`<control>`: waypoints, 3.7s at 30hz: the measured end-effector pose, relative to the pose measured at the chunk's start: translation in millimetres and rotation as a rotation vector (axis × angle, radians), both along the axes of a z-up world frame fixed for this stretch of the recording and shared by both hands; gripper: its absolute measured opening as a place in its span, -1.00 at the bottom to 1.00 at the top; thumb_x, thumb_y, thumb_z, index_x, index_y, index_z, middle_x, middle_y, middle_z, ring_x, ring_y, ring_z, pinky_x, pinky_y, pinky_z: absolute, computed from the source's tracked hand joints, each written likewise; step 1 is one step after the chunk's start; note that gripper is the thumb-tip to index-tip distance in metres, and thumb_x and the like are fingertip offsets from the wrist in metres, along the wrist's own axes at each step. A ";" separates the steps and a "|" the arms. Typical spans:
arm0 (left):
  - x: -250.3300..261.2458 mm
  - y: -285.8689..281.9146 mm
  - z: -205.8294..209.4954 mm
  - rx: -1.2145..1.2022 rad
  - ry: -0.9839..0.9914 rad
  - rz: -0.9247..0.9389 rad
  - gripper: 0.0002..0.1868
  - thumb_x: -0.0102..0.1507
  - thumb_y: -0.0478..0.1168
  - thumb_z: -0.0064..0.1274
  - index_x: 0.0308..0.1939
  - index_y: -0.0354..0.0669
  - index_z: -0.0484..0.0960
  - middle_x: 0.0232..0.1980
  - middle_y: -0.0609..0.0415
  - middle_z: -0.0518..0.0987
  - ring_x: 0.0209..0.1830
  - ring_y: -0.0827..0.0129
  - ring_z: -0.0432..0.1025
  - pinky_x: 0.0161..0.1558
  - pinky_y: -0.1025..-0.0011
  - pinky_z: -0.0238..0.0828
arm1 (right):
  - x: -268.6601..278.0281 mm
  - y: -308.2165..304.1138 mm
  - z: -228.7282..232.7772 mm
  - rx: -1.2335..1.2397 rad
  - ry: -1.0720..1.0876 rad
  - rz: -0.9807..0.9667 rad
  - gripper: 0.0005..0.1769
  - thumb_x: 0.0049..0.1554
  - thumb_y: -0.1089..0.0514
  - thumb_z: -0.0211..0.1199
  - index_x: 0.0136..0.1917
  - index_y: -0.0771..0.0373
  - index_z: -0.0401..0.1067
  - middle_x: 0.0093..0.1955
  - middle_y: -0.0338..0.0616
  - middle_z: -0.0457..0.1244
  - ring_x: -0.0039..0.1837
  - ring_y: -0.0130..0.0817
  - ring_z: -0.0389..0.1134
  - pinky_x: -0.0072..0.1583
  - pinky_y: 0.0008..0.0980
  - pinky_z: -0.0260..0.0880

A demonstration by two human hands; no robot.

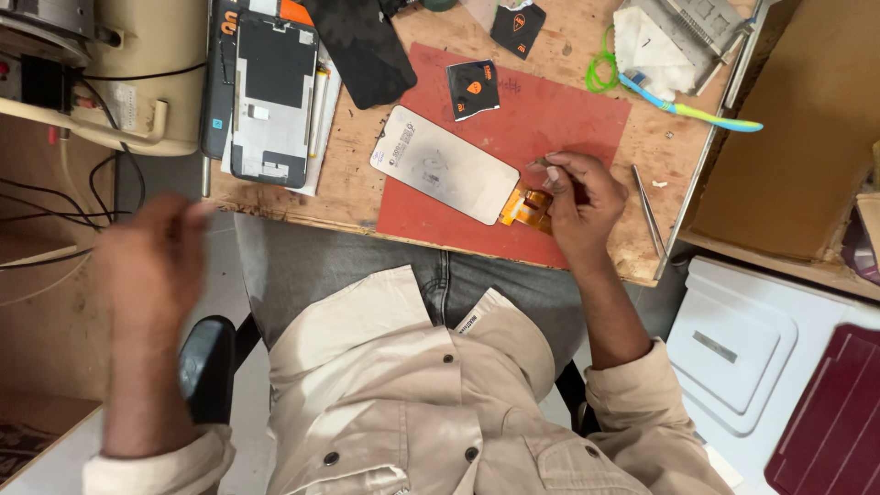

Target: The person uses a small metal tool to scrape adhesive residue from the surface of a white rectangular electronic component. They then peel off a yellow protective film from a flexible ribbon cable attached to the component. Finally, the person picks up a black smartphone screen assembly and places it on the workbench.

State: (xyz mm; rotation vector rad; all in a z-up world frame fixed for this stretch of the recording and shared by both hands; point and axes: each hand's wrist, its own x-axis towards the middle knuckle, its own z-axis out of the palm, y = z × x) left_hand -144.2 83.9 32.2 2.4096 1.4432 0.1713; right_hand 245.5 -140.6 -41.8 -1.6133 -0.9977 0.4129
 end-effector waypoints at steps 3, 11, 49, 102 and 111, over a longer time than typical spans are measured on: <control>-51.0 13.7 -0.5 0.183 0.030 -0.050 -0.88 0.51 -0.28 0.19 -0.09 -0.27 0.65 -0.24 -0.11 0.61 -0.32 0.12 0.53 -0.24 0.26 0.45 | 3.8 -2.6 -2.9 -0.024 -0.021 -0.016 -0.91 0.38 0.36 0.20 0.13 0.45 0.45 0.00 0.00 0.43 0.03 -0.39 0.50 -0.01 -0.49 0.51; -135.6 25.4 -38.7 0.186 0.291 0.081 -0.79 0.32 -0.45 0.10 0.02 -0.21 0.65 0.03 -0.06 0.64 -0.09 0.23 0.55 0.05 0.38 0.55 | 1.5 -0.8 -0.9 -0.012 -0.019 -0.050 -0.85 0.37 0.37 0.20 0.20 0.44 0.43 0.05 0.02 0.43 0.05 -0.41 0.49 0.01 -0.51 0.50; 229.4 -23.1 -11.3 -0.282 -0.103 -0.825 -0.56 0.06 -0.06 0.37 -0.12 -0.22 0.59 -0.22 -0.06 0.65 -0.17 0.00 0.55 -0.20 0.08 0.42 | -42.6 -65.5 21.6 -0.241 0.205 -0.008 -0.90 0.29 0.37 0.13 0.07 0.38 0.42 0.31 0.13 0.39 -0.24 -0.59 0.30 -0.22 -0.56 0.41; 241.9 -82.9 -9.4 -2.353 -1.618 -0.458 0.48 0.08 0.70 -0.19 0.68 -0.40 -0.22 -0.04 0.00 0.41 -0.25 0.47 0.27 -0.24 0.48 0.29 | -31.4 -75.4 23.0 -0.018 -0.127 -0.184 -0.85 0.12 0.46 0.44 -0.07 0.40 0.50 -0.15 -0.07 0.32 -0.18 -0.51 0.27 -0.15 -0.53 0.20; 239.9 -85.5 -6.9 -2.376 -1.573 -0.489 0.51 0.07 0.71 -0.16 0.68 -0.44 -0.21 -0.05 -0.01 0.43 -0.25 0.47 0.29 -0.26 0.50 0.27 | -33.3 -67.3 31.1 -0.001 -0.157 -0.185 -0.79 0.05 0.50 0.47 -0.10 0.38 0.48 -0.05 -0.02 0.32 -0.04 -0.39 0.35 -0.02 -0.47 0.36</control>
